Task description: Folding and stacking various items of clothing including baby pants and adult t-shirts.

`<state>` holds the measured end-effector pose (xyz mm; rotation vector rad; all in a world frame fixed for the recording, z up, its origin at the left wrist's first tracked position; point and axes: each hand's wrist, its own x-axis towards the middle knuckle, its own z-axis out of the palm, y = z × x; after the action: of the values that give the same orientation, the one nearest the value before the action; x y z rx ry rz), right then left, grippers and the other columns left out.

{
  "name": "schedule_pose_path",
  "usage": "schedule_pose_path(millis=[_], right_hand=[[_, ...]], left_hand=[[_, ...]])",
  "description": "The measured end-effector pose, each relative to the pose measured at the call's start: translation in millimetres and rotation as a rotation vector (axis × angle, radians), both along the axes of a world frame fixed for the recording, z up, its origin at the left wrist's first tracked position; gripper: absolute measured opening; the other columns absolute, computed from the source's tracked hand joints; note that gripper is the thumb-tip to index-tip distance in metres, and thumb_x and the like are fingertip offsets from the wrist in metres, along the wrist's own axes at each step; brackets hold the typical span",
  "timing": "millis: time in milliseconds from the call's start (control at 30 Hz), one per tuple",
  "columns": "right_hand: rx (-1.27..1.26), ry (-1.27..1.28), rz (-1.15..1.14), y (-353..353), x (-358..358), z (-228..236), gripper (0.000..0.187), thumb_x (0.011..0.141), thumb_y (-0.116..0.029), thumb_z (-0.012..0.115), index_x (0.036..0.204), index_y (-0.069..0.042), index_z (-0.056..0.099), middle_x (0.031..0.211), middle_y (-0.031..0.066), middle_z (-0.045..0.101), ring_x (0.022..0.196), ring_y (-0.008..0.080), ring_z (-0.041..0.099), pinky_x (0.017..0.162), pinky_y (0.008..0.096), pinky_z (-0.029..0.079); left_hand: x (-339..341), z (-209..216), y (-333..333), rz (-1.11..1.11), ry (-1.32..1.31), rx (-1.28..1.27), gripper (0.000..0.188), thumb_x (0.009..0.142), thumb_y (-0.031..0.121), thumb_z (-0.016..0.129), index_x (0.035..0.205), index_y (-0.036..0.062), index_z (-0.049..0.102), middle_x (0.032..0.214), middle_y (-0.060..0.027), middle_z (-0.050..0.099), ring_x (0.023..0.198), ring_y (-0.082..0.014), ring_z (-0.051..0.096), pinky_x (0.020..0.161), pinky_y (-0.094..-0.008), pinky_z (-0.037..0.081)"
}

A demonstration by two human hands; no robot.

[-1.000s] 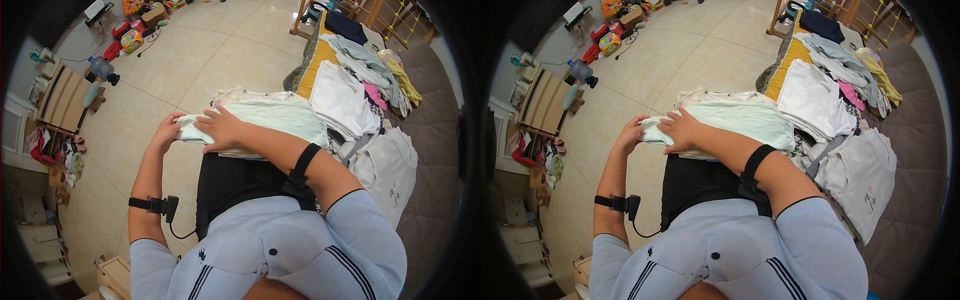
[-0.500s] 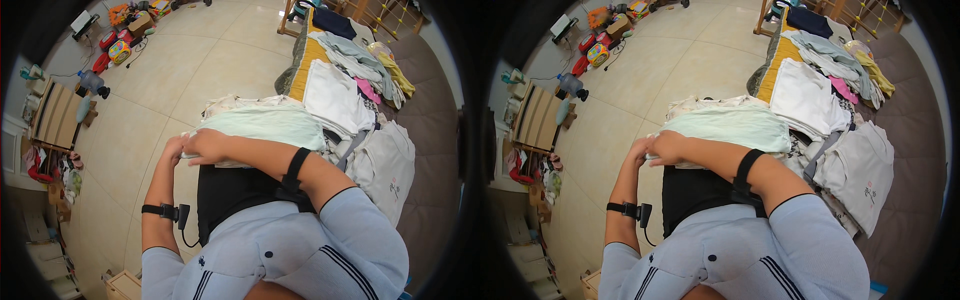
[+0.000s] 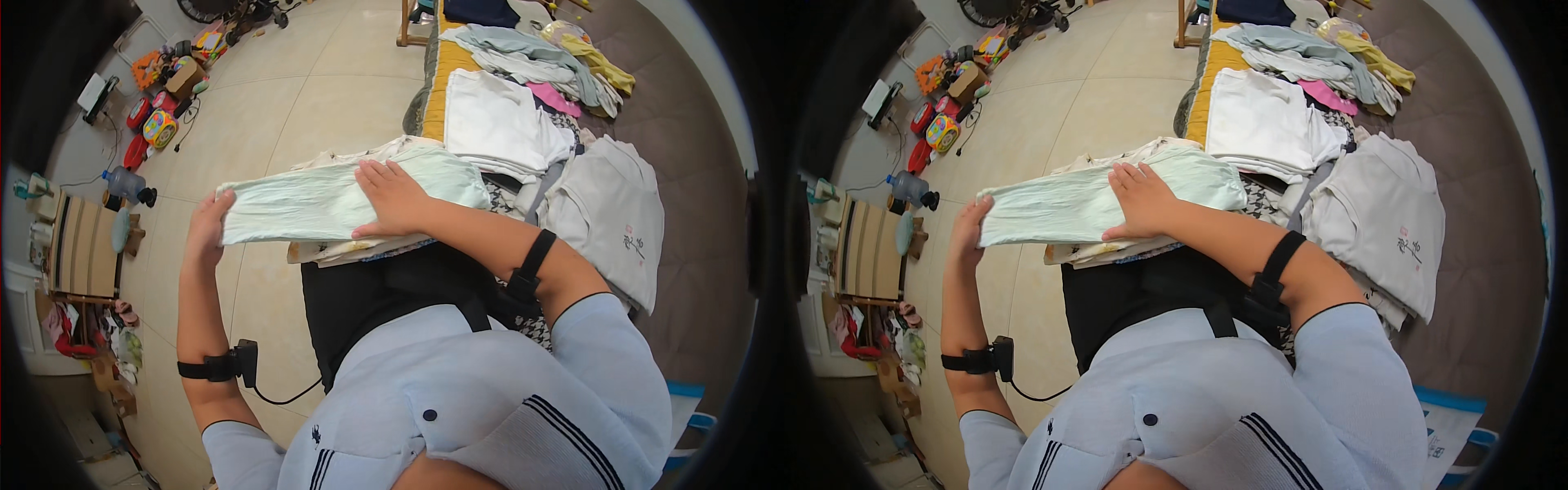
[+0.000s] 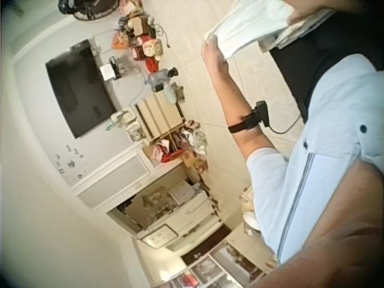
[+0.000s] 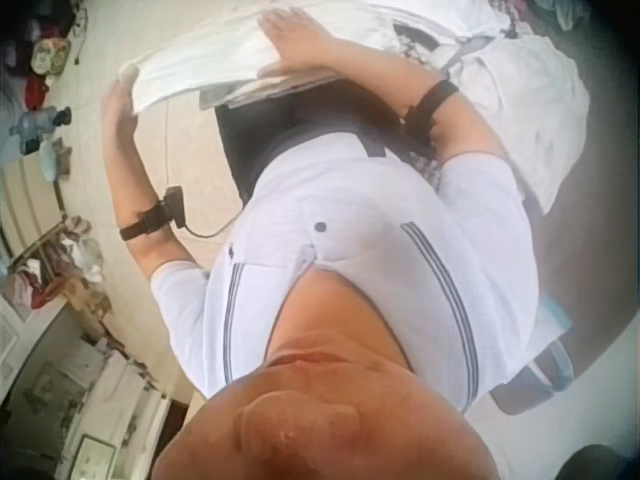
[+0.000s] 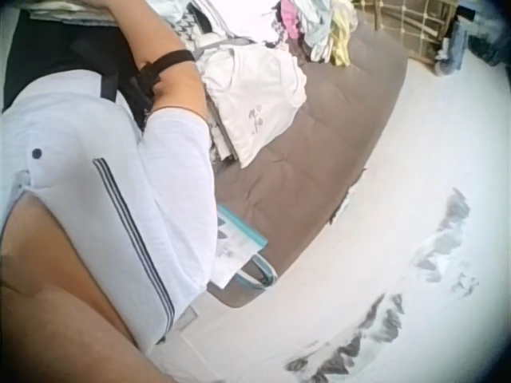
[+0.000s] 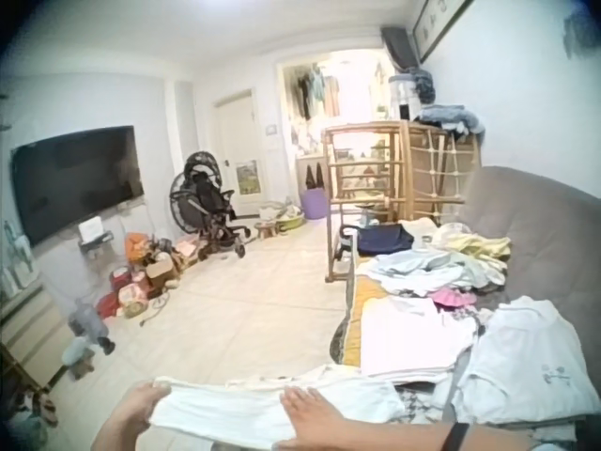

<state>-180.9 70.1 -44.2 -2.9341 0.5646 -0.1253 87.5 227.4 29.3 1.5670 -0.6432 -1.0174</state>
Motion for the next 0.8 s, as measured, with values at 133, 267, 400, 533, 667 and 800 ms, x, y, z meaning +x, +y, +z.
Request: schedule_pose_path(millis=[133, 267, 400, 533, 667, 800], right_hand=[[-0.036, 0.046, 0.039, 6, 3, -5, 0.111, 0.064, -0.074, 0.049, 0.131, 0.01, 0.022, 0.138, 0.0243, 0.022, 0.132, 0.0315, 0.018, 0.107, 0.0431, 0.011], [-0.06, 0.083, 0.015, 12, 6, -9, 0.117, 0.059, -0.077, 0.049, 0.133, 0.009, 0.02, 0.14, 0.0233, 0.021, 0.132, 0.0308, 0.017, 0.107, 0.0438, 0.009], [-0.051, 0.112, -0.02, 16, 7, -7, 0.117, 0.059, -0.077, 0.049, 0.132, 0.01, 0.02, 0.139, 0.024, 0.022, 0.132, 0.0304, 0.018, 0.107, 0.0445, 0.009], [0.03, 0.02, -0.021, 26, 1, -2, 0.097, 0.064, -0.067, 0.054, 0.125, 0.006, 0.035, 0.132, 0.0218, 0.034, 0.126, 0.0316, 0.027, 0.105, 0.0434, 0.014], [0.116, -0.017, -0.089, 59, -2, -1, 0.061, 0.073, -0.047, 0.056, 0.111, 0.001, 0.053, 0.122, 0.0197, 0.047, 0.117, 0.0326, 0.04, 0.099, 0.0418, 0.027], [0.278, 0.227, -0.103, 62, -7, 18, 0.051, 0.079, -0.041, 0.052, 0.113, -0.002, 0.054, 0.121, 0.0193, 0.049, 0.116, 0.0303, 0.043, 0.098, 0.0421, 0.029]], left_hand=[[-22, 38, -27, -0.06, -0.004, -0.068, 0.022, 0.087, 0.021, 0.051, 0.096, 0.0012, 0.055, 0.085, -0.0057, 0.061, 0.074, -0.0125, 0.059, 0.067, -0.0252, 0.047], [-67, 74, -65, -0.121, -0.044, -0.03, 0.018, 0.085, 0.017, 0.052, 0.092, 0.0, 0.056, 0.079, -0.0047, 0.058, 0.069, -0.0121, 0.056, 0.062, -0.0266, 0.047], [-119, 81, -113, -0.193, -0.053, -0.026, 0.014, 0.081, 0.018, 0.055, 0.086, 0.0052, 0.056, 0.073, -0.0022, 0.055, 0.063, -0.0111, 0.054, 0.055, -0.0277, 0.046], [-181, 66, -155, -0.293, -0.085, 0.04, 0.012, 0.077, 0.02, 0.058, 0.083, 0.0094, 0.056, 0.071, -0.001, 0.054, 0.059, -0.0118, 0.053, 0.051, -0.0292, 0.044], [-216, 35, -177, -0.434, -0.096, 0.159, 0.012, 0.075, 0.019, 0.059, 0.08, 0.0087, 0.054, 0.067, -0.0014, 0.054, 0.056, -0.0117, 0.052, 0.048, -0.0276, 0.044], [-228, 14, -183, -0.439, -0.014, 0.15, 0.009, 0.075, 0.014, 0.057, 0.073, 0.0048, 0.057, 0.066, -0.0051, 0.056, 0.056, -0.0138, 0.055, 0.045, -0.0281, 0.044]])
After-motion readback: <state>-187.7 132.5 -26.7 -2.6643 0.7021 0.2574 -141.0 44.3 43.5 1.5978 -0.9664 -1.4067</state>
